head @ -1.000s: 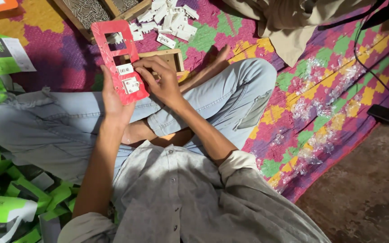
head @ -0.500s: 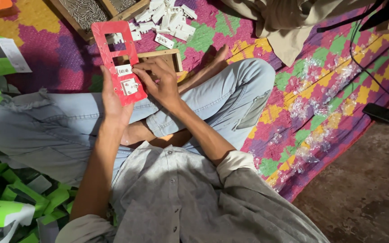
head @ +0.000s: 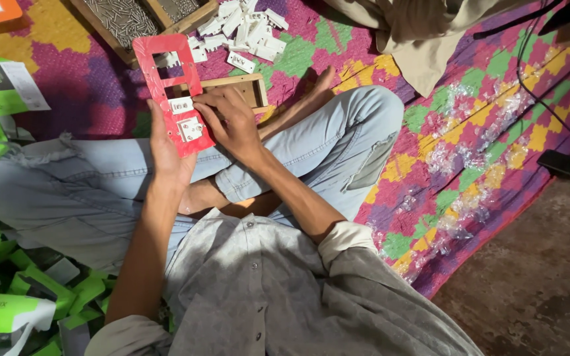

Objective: The person sits on a mat and assembles white electrical switch modules into a red plastic plate. They pick up individual modules and screws from a wooden tray, insert the modules into the plate, and secure them by hand.

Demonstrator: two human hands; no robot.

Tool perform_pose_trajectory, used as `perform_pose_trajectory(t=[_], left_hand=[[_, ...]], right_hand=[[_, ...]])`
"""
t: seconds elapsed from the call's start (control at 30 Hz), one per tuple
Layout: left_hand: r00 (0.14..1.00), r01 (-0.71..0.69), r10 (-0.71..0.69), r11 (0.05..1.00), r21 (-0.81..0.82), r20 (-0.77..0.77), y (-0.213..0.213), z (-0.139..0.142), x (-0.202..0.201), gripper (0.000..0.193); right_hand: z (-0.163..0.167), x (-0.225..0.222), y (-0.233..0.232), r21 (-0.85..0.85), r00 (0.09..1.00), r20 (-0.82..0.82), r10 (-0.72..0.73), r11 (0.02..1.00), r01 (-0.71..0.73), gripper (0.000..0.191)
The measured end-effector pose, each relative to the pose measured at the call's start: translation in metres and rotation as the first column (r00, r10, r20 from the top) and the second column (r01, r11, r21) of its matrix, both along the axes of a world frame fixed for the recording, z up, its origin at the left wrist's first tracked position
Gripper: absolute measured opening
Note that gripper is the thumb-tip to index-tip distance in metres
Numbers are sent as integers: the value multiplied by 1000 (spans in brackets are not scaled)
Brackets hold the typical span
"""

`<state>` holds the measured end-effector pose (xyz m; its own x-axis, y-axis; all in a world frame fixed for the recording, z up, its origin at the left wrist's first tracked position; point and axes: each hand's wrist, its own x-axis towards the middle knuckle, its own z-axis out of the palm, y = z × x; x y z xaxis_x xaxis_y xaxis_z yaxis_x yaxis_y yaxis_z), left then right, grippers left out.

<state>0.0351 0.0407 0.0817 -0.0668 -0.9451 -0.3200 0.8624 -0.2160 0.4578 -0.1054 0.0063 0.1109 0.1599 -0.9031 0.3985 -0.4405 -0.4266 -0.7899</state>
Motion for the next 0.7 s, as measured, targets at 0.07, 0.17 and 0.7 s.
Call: perform_pose_trajectory(t=[0.07, 0.17, 0.7], left_hand=[[1000, -5, 5, 1000, 4, -8, 0, -1, 0, 59], [1000, -7, 7, 1000, 0, -15, 0, -2, 0, 59], [999, -3, 3, 1000, 13, 33, 2, -4, -1, 63]], right_hand=[[0, -1, 0, -3, 1000, -7, 17, 1000, -17, 20], [1, 0, 1, -8, 1000, -16, 26, 1000, -26, 20], [3, 0, 2, -32, 1000, -5, 20, 999, -21, 21]])
